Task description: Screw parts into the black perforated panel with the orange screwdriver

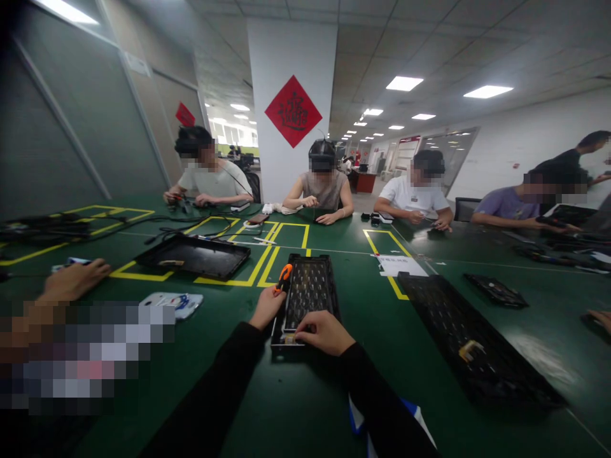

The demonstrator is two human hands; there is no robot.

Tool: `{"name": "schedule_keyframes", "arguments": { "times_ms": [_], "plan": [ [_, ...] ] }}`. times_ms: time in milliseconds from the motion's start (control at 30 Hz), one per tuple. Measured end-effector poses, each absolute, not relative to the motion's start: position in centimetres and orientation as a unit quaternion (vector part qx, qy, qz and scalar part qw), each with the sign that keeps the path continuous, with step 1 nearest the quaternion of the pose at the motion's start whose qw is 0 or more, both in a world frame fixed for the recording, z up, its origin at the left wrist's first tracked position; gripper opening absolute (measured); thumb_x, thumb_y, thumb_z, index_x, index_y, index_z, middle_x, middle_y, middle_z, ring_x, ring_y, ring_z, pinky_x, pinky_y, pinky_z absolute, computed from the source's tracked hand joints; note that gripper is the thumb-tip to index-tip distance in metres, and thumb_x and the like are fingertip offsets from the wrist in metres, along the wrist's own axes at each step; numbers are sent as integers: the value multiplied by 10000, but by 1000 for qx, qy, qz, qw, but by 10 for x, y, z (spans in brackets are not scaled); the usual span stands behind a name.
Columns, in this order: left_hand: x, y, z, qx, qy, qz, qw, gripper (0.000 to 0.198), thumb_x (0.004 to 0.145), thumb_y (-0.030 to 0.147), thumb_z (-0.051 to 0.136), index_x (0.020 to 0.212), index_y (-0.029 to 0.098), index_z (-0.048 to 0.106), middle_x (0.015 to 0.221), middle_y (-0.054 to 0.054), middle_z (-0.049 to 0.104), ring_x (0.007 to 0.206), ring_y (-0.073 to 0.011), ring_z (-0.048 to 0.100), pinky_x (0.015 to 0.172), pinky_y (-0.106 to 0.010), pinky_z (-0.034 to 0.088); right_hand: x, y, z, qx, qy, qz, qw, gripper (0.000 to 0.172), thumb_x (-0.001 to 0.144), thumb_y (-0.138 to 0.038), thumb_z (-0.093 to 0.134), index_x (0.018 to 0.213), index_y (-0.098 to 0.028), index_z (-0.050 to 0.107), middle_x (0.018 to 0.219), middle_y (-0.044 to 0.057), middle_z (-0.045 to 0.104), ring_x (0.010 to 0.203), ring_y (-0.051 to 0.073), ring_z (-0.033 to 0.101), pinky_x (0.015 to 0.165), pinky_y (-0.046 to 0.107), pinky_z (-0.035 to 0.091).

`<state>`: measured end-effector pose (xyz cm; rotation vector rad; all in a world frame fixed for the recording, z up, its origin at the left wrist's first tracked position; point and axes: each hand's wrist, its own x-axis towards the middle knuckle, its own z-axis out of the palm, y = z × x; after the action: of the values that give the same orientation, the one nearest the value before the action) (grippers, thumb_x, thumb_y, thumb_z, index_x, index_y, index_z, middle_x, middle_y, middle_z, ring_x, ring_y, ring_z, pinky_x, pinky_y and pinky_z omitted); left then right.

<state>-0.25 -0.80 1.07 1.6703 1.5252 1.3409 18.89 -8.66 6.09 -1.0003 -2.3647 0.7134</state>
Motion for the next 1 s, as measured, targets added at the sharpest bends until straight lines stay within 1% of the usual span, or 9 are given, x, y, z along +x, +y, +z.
{"name": "schedule_keyframes", "arguments": {
  "times_ms": [200,400,533,767,1000],
  "plan": [
    [-4,-5,8,606,581,481,254,241,621,201,441,477,183,249,469,53,275,463,-71,262,476,-229,175,189,-86,61,-352,-863,270,242,193,758,-333,594,806,-171,686,760,20,645,665,111,537,618,221,380],
    [-4,-1,6,612,573,479,259,196,630,201,431,476,173,313,464,52,298,456,-69,277,472,-224,184,189,-86,59,-355,-860,268,251,212,733,-357,620,788,-165,690,740,19,637,623,102,503,567,211,356],
    [-4,0,6,610,571,481,265,206,630,212,429,478,174,296,463,53,294,456,-67,274,473,-224,179,188,-84,55,-369,-850,280,251,232,744,-366,604,786,-157,694,686,13,637,550,87,463,516,205,328],
    [-3,-3,4,609,578,483,249,220,634,216,435,475,175,288,456,52,301,457,-70,283,478,-227,179,189,-85,54,-363,-851,276,260,230,740,-363,608,777,-154,697,685,16,650,553,89,478,533,207,338],
    [0,-7,5,605,597,480,217,219,651,211,435,478,177,306,462,52,304,457,-76,295,484,-228,196,190,-85,53,-359,-859,250,265,228,720,-376,627,756,-162,695,678,15,625,550,87,450,521,207,329]
  ]
}}
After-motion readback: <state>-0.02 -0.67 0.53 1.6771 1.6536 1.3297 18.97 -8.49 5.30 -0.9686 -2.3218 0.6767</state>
